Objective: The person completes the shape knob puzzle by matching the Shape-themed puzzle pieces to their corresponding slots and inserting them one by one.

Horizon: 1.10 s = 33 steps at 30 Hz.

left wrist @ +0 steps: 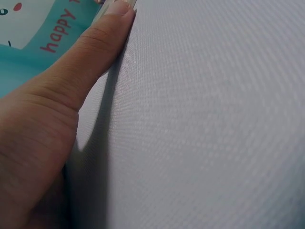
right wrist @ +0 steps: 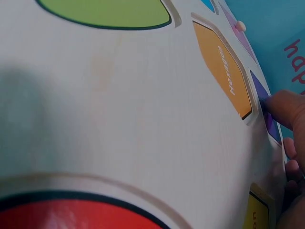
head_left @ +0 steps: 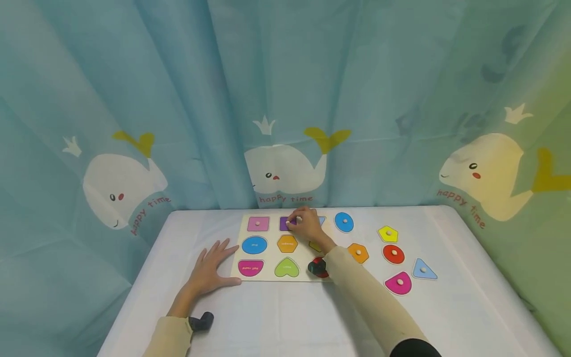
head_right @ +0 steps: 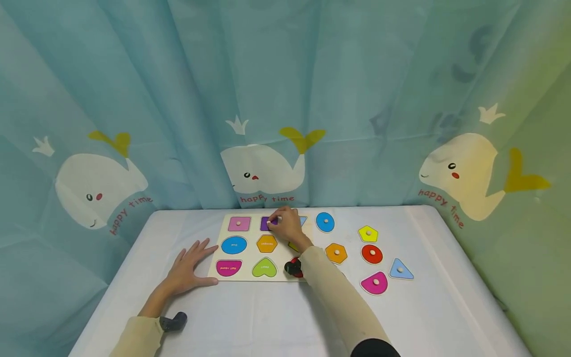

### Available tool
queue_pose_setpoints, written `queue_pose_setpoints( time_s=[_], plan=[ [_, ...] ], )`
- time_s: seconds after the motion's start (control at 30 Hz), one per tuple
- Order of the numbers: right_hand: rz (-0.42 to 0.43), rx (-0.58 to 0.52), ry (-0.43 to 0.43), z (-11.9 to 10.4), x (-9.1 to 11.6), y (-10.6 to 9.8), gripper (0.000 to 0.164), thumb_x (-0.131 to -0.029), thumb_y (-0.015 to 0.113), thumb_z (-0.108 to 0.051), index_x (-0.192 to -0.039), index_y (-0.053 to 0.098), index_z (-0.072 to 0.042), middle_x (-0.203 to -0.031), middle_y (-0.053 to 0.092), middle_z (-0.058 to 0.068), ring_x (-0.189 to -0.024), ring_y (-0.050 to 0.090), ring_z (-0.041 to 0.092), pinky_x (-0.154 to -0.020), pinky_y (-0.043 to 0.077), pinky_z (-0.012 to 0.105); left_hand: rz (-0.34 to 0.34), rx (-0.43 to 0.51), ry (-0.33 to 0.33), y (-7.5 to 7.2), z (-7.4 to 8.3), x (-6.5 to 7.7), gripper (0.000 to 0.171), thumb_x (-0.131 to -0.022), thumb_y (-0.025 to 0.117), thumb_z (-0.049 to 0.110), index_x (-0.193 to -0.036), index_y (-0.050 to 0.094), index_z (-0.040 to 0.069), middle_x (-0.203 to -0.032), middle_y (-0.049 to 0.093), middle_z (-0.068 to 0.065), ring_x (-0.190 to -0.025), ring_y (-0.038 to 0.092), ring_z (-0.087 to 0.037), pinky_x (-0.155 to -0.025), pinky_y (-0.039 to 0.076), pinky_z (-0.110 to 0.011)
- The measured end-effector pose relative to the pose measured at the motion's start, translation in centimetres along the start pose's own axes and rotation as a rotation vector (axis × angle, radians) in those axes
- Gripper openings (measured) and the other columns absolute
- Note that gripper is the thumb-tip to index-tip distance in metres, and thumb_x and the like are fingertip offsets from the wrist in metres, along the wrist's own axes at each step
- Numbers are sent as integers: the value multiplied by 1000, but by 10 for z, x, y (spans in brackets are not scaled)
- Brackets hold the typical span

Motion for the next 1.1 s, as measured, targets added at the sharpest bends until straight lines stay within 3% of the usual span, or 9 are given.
queue_pose_setpoints(
  time_s=[0.43,0.73,0.87,1.1],
  plan=[
    [-18,-3,16,2,2,2,8,-92,78,-21,-94,80,-13,-125,65,14,-120,50,35,-106,38,52,-17,10,-11,-1,1,3,98,-74,85,57,-155,47,17,-168,27,-16,-155,13,-44,-121,3,-69],
    [-15,-2,-44,-3,1,-4,8,-91,78,-18,-93,80,-11,-117,70,14,-117,54,34,-105,36,52,-15,16,-4,-2,1,-1,96,-74,86,54,-154,49,17,-167,29,-17,-154,15,-45,-120,3,-71],
    [-63,-33,-31,-2,0,-6,14,-92,78,-21,-101,79,-11,-119,69,12,-117,52,33,-104,40,49,-16,15,-10,-3,0,-2,96,-74,86,54,-154,48,17,-167,29,-17,-154,14,-45,-120,2,-70],
    [-139,-69,-49,-3,7,-25,31,-93,78,-24,-120,74,-10,-125,67,10,-108,61,30,-96,52,48,-24,23,-21,-2,1,1,98,-74,86,55,-155,47,16,-167,27,-17,-155,13,-45,-120,1,-70]
  ],
)
Point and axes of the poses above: each hand's wrist, its own x-axis away from the middle knuckle, its own y-axis out of the palm, z = x × y, the point moved 4 cm from there along -x, towards the middle knuckle
